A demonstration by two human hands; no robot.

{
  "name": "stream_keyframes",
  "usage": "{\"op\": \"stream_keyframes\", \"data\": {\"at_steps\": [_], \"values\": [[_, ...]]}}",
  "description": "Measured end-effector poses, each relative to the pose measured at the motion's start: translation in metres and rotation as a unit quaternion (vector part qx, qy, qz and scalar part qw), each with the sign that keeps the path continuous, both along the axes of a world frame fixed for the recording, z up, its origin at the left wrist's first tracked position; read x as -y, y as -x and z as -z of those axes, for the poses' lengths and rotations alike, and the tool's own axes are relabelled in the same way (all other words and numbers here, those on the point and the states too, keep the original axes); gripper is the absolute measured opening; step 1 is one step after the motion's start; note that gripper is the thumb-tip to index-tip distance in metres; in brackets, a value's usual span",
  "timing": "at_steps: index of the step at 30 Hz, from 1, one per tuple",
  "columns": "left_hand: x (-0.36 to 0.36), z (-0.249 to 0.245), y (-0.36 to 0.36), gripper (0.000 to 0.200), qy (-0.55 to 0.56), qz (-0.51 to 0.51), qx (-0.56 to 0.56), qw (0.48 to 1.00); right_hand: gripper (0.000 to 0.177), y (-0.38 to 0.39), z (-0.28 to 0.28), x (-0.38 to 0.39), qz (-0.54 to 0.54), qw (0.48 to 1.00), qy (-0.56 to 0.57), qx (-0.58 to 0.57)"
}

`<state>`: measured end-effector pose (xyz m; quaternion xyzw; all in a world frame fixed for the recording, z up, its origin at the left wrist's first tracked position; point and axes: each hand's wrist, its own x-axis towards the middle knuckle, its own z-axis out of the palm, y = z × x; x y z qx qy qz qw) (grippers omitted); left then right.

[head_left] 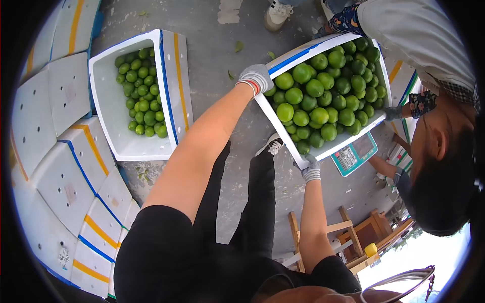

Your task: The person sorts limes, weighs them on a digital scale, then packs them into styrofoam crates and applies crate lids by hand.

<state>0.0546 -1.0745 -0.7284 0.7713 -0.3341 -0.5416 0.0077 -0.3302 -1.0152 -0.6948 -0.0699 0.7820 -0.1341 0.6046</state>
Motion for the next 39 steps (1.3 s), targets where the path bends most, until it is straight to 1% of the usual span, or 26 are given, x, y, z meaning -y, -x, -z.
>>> {"op": "stream_keyframes", "data": {"at_steps": [1,4,5,6,7,8,9,12,13,16,17,20,21,22,24,25,26,28,30,32,34,35,38,39], "values": [[0.001,-0.011,-0.002,0.034,-0.016,0.016,0.003,1.0,0.044,-0.005,-0.001,-0.002,-0.011,0.999,-0.017,-0.039],[-0.002,-0.022,-0.002,0.034,-0.027,0.07,0.015,0.997,0.05,-0.021,-0.001,0.002,-0.037,0.987,-0.043,-0.151],[-0.007,-0.015,-0.001,0.035,-0.026,0.074,0.01,0.997,0.051,-0.025,-0.001,0.005,-0.042,0.98,-0.05,-0.187],[-0.01,-0.016,0.0,0.035,-0.025,0.09,0.019,0.995,0.053,-0.016,0.008,0.005,-0.084,0.975,-0.034,-0.204],[-0.012,-0.014,0.004,0.036,-0.026,0.08,0.012,0.996,0.055,0.008,0.028,-0.001,-0.127,0.966,-0.02,-0.224],[-0.018,-0.017,0.006,0.037,-0.025,0.069,0.008,0.997,0.057,0.023,0.036,-0.003,-0.17,0.956,-0.005,-0.241],[-0.026,-0.018,0.01,0.038,-0.023,0.063,0.012,0.998,0.046,0.022,0.035,-0.004,-0.187,0.946,0.025,-0.264],[-0.062,-0.028,0.027,0.046,-0.018,0.044,0.026,0.999,0.045,0.02,0.021,0.003,-0.212,0.932,0.031,-0.291],[-0.075,-0.038,0.033,0.048,-0.013,0.024,0.035,0.999,0.044,0.025,0.017,0.002,-0.225,0.924,0.001,-0.309],[-0.119,-0.077,0.054,0.052,-0.019,-0.007,0.056,0.998,0.042,0.04,-0.018,-0.011,-0.26,0.942,0.029,-0.209],[-0.124,-0.09,0.057,0.053,-0.021,-0.016,0.067,0.997,0.041,0.039,-0.028,-0.009,-0.276,0.933,0.023,-0.23],[-0.147,-0.124,0.068,0.05,-0.01,-0.046,0.108,0.993,0.042,0.057,-0.034,-0.013,-0.391,0.884,0.043,-0.253],[-0.151,-0.132,0.07,0.049,-0.009,-0.069,0.118,0.991,0.043,0.052,-0.045,-0.002,-0.438,0.861,0.01,-0.257],[-0.163,-0.145,0.077,0.047,-0.002,-0.087,0.127,0.988,0.044,0.057,-0.054,-0.003,-0.45,0.857,0.013,-0.251],[-0.188,-0.176,0.093,0.048,0.006,-0.083,0.146,0.986,0.045,0.074,-0.071,-0.015,-0.46,0.855,0.016,-0.239],[-0.194,-0.204,0.102,0.047,-0.002,-0.106,0.148,0.983,0.048,0.077,-0.09,-0.014,-0.519,0.818,-0.012,-0.247],[-0.204,-0.23,0.115,0.047,-0.012,-0.127,0.147,0.981,0.05,0.074,-0.112,-0.02,-0.534,0.797,0.034,-0.28],[-0.214,-0.27,0.152,0.043,-0.073,-0.122,0.193,0.971,0.048,0.093,-0.147,-0.016,-0.554,0.796,0.023,-0.242],[-0.276,-0.274,0.172,0.04,0.046,-0.137,0.21,0.967,0.045,0.11,-0.173,-0.046,-0.567,0.792,0.049,-0.22],[-0.326,-0.293,0.196,0.037,0.073,-0.192,0.189,0.96,0.043,0.126,-0.212,-0.079,-0.566,0.801,0.041,-0.188],[-0.377,-0.303,0.215,0.038,0.095,-0.212,0.18,0.956,0.042,0.143,-0.231,-0.126,-0.58,0.788,0.062,-0.195],[-0.357,-0.33,0.257,0.039,0.107,-0.213,0.181,0.954,0.042,0.186,-0.247,-0.109,-0.558,0.809,0.075,-0.169],[-0.43,-0.333,0.27,0.039,0.079,-0.164,0.239,0.954,0.044,0.197,-0.259,-0.181,-0.558,0.814,0.055,-0.152],[-0.449,-0.341,0.278,0.039,0.039,-0.174,0.226,0.958,0.044,0.202,-0.273,-0.207,-0.557,0.813,0.065,-0.157]]}}
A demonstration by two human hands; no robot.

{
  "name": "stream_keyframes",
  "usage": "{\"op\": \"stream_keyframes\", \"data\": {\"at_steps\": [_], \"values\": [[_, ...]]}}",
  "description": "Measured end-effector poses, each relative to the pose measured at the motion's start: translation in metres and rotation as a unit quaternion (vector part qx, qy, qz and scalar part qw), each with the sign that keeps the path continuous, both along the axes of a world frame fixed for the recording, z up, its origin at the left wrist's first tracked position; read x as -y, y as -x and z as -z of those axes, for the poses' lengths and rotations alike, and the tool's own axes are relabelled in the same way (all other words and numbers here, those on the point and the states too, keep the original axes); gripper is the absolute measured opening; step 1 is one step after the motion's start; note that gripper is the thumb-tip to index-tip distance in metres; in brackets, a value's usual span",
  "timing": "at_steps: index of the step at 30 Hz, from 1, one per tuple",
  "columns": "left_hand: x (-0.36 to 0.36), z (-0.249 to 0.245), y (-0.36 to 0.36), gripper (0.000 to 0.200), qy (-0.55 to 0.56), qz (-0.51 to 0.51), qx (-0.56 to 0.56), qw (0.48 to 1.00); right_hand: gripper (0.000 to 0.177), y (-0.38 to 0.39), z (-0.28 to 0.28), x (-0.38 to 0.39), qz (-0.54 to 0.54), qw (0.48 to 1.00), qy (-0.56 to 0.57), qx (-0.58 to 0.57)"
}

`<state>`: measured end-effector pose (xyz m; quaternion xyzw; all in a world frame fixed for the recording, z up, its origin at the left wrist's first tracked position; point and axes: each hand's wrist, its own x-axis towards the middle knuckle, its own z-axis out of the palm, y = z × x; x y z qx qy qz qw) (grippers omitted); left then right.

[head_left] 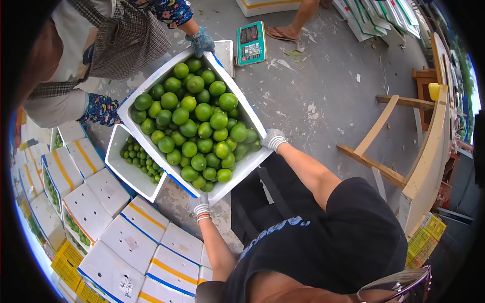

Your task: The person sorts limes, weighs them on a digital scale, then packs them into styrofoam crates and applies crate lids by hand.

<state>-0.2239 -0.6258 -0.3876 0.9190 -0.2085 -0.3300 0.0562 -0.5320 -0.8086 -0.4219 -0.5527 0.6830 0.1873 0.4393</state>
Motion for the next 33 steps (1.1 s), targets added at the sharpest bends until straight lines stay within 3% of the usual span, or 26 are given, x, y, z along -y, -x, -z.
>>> {"op": "stream_keyframes", "data": {"at_steps": [3,4,8,11,13,15,17,19,21,23,24,26,28,30,31,32,33], "values": [[-0.059,0.003,0.042,0.038,0.04,-0.031,-0.037,0.998,0.042,0.057,0.011,-0.057,0.002,0.999,0.036,-0.026],[-0.079,0.006,0.049,0.038,0.027,-0.006,-0.014,1.0,0.041,0.058,-0.023,-0.072,0.007,0.998,0.047,-0.031],[-0.117,-0.025,0.123,0.038,-0.019,-0.018,-0.039,0.999,0.041,0.124,0.014,-0.134,-0.039,0.999,-0.007,-0.025],[-0.177,0.021,0.174,0.039,0.022,-0.019,-0.042,0.999,0.038,0.182,-0.017,-0.16,-0.036,0.999,0.039,-0.012],[-0.193,0.036,0.216,0.038,-0.039,0.01,-0.015,0.999,0.038,0.222,0.014,-0.179,0.021,0.999,0.043,-0.02],[-0.2,0.042,0.276,0.038,0.041,-0.029,-0.076,0.996,0.042,0.276,0.024,-0.181,-0.025,0.999,-0.014,-0.036],[-0.217,0.089,0.32,0.034,0.056,-0.011,-0.053,0.997,0.041,0.33,0.04,-0.185,-0.04,0.997,0.018,-0.06],[-0.205,0.091,0.37,0.033,0.01,0.022,-0.042,0.999,0.04,0.373,0.064,-0.19,-0.017,0.997,-0.001,-0.078],[-0.21,0.115,0.4,0.033,0.039,-0.01,-0.102,0.994,0.042,0.41,0.097,-0.206,-0.017,0.997,-0.002,-0.078],[-0.208,0.14,0.423,0.033,-0.012,0.019,-0.115,0.993,0.042,0.439,0.112,-0.217,-0.009,0.995,0.005,-0.103],[-0.19,0.152,0.48,0.034,-0.003,0.047,-0.072,0.996,0.041,0.5,0.14,-0.209,-0.011,0.997,0.024,-0.076],[-0.18,0.193,0.518,0.033,0.021,0.045,-0.068,0.996,0.045,0.543,0.178,-0.207,-0.018,0.996,0.0,-0.083],[-0.192,0.241,0.543,0.037,-0.033,0.017,-0.098,0.994,0.042,0.568,0.2,-0.213,0.006,0.993,-0.028,-0.113],[-0.201,0.296,0.569,0.042,0.031,0.036,-0.134,0.99,0.041,0.59,0.224,-0.192,0.006,0.992,-0.023,-0.125],[-0.195,0.298,0.571,0.042,0.04,0.055,-0.12,0.991,0.04,0.588,0.227,-0.194,0.022,0.991,-0.026,-0.132],[-0.185,0.31,0.582,0.045,-0.057,0.031,-0.131,0.989,0.039,0.594,0.24,-0.195,0.012,0.989,-0.008,-0.148],[-0.176,0.322,0.594,0.043,-0.031,0.015,-0.151,0.988,0.04,0.604,0.247,-0.191,0.032,0.989,0.009,-0.144]]}}
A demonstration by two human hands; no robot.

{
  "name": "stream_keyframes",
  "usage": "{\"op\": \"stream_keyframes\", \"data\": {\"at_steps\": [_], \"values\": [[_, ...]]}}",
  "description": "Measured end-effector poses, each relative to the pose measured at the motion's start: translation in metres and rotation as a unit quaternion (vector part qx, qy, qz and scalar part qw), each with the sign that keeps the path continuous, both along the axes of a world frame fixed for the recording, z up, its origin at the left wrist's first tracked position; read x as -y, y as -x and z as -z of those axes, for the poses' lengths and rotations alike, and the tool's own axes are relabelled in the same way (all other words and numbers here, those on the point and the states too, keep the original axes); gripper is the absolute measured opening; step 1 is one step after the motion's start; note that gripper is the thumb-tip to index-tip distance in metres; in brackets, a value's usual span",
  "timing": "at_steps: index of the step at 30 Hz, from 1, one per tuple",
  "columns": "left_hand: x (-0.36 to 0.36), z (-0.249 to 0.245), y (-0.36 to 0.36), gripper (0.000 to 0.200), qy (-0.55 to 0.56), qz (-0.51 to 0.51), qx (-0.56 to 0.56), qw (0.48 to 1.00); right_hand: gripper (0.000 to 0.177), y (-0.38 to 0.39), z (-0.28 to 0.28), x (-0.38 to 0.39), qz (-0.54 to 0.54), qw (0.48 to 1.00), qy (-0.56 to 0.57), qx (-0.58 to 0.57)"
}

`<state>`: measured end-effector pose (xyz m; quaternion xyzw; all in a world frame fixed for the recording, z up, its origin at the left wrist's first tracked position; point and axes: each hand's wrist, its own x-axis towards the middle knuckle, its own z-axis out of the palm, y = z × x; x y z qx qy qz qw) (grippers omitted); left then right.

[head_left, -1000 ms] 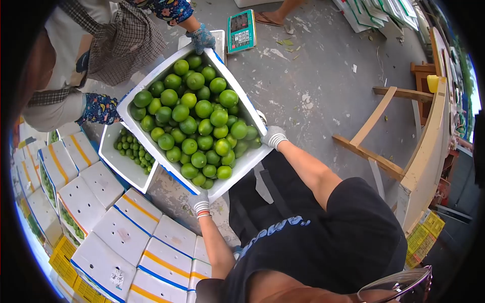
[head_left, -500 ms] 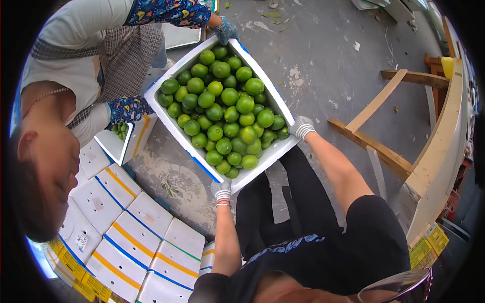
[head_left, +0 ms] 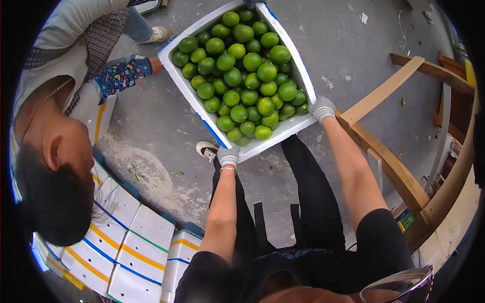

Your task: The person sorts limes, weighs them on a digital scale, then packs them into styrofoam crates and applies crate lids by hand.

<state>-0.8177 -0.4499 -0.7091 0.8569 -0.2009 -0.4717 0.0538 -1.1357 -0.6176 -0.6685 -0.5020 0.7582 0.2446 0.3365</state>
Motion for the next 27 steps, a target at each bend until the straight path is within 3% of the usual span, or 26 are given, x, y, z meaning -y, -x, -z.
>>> {"op": "stream_keyframes", "data": {"at_steps": [2,3,8,9,11,14,16,21,24,26,27], "values": [[-0.019,-0.001,-0.005,0.038,0.023,-0.046,-0.022,0.998,0.043,-0.006,0.002,-0.015,0.033,0.999,0.017,0.02],[-0.024,-0.002,-0.009,0.039,0.027,-0.053,-0.026,0.998,0.054,-0.007,0.006,-0.018,0.056,0.998,0.027,0.033],[-0.013,-0.019,-0.01,0.048,0.081,-0.048,-0.038,0.995,0.071,-0.028,-0.01,-0.015,0.097,0.957,0.242,0.128],[-0.009,-0.029,-0.007,0.059,0.084,-0.072,0.0,0.994,0.071,-0.035,-0.009,-0.007,0.089,0.936,0.303,0.155],[0.013,-0.062,0.01,0.069,0.187,0.123,0.268,0.937,0.068,-0.071,-0.034,0.024,-0.002,0.912,0.357,0.202],[0.055,-0.077,0.008,0.067,0.273,0.258,0.235,0.897,0.06,-0.114,-0.025,0.043,-0.147,0.914,0.367,0.087],[0.082,-0.062,0.008,0.064,0.3,0.35,0.265,0.847,0.049,-0.132,-0.013,0.026,-0.074,0.921,0.379,0.054],[0.085,-0.066,0.048,0.054,0.272,0.39,0.217,0.852,0.049,-0.105,-0.006,0.015,-0.179,0.898,0.369,0.162],[0.071,-0.072,0.061,0.055,0.292,0.398,0.173,0.852,0.051,-0.123,-0.032,0.044,-0.096,0.961,0.24,0.103],[0.07,-0.076,0.059,0.056,0.288,0.407,0.154,0.853,0.055,-0.13,-0.018,0.025,-0.169,0.924,0.333,0.08],[0.072,-0.078,0.053,0.057,0.276,0.409,0.155,0.856,0.054,-0.129,-0.027,0.021,-0.202,0.921,0.316,0.108]]}}
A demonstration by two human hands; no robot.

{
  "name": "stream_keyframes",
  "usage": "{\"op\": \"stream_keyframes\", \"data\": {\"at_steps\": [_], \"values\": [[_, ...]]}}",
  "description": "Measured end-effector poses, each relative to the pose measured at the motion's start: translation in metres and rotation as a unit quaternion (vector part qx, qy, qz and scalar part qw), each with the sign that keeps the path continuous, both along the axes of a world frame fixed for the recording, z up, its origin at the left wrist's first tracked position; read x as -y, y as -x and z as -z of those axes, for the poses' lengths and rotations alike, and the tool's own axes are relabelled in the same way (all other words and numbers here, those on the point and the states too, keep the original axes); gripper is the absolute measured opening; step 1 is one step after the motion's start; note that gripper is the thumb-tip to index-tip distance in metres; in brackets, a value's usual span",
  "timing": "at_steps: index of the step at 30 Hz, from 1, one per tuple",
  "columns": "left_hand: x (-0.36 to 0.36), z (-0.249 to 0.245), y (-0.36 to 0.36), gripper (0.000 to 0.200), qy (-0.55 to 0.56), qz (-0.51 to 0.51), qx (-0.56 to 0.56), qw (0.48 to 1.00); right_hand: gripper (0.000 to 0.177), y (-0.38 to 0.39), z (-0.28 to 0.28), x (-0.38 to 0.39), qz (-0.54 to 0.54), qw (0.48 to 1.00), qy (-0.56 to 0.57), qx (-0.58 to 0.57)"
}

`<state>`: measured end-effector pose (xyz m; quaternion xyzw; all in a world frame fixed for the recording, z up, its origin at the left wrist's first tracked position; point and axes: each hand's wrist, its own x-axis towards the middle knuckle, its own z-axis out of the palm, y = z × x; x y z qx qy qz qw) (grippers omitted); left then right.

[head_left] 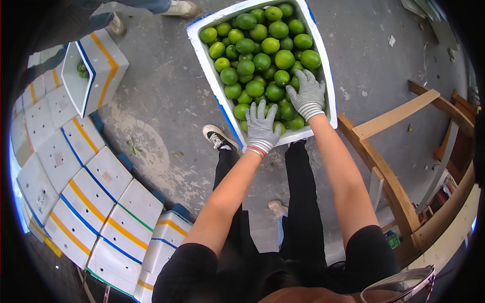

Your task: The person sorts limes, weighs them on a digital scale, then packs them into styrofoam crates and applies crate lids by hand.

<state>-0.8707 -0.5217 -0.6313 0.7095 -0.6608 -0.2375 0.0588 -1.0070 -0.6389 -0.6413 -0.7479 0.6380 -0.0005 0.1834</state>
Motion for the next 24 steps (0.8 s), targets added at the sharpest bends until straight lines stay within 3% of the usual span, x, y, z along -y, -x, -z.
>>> {"op": "stream_keyframes", "data": {"at_steps": [1,3,5,6,9,10,14,16,17,19,20,22,24], "values": [[0.002,0.0,-0.007,0.057,-0.011,-0.002,0.005,1.0,0.053,0.0,-0.008,0.0,-0.042,0.999,-0.016,0.012],[0.015,0.004,-0.026,0.058,-0.012,-0.067,0.06,0.996,0.054,0.01,-0.006,0.008,-0.003,0.998,-0.064,0.01],[0.019,0.018,-0.044,0.061,0.029,-0.029,0.112,0.993,0.057,0.01,-0.001,0.014,0.018,0.997,-0.08,-0.015],[0.025,0.019,-0.044,0.066,-0.006,-0.045,0.112,0.993,0.059,0.006,0.0,0.011,0.023,0.996,-0.075,-0.039],[0.021,-0.002,-0.025,0.068,-0.057,-0.008,-0.01,0.998,0.067,0.005,-0.011,0.003,0.029,0.996,-0.082,-0.037],[0.018,-0.009,-0.021,0.072,-0.068,-0.017,-0.004,0.998,0.069,0.008,-0.017,-0.004,0.04,0.997,-0.067,-0.028],[-0.021,-0.046,-0.038,0.074,-0.001,-0.134,-0.093,0.987,0.074,0.021,-0.05,-0.054,0.106,0.992,-0.069,0.019],[-0.054,-0.074,-0.057,0.074,-0.072,-0.22,-0.104,0.967,0.071,0.034,-0.07,-0.093,0.107,0.988,-0.113,0.013],[-0.076,-0.083,-0.07,0.073,-0.075,-0.247,-0.103,0.96,0.06,0.041,-0.08,-0.111,0.131,0.976,-0.163,0.064],[-0.113,-0.106,-0.107,0.072,-0.067,-0.275,-0.121,0.952,0.055,0.049,-0.125,-0.135,0.152,0.912,-0.377,0.055],[-0.125,-0.127,-0.128,0.071,-0.099,-0.325,-0.164,0.926,0.054,0.06,-0.131,-0.161,0.137,0.905,-0.402,0.028],[-0.136,-0.179,-0.17,0.071,-0.142,-0.386,-0.122,0.903,0.044,0.084,-0.132,-0.205,0.138,0.883,-0.449,0.014],[-0.169,-0.193,-0.22,0.072,-0.121,-0.459,-0.162,0.865,0.039,0.097,-0.151,-0.237,0.137,0.883,-0.45,0.012]]}}
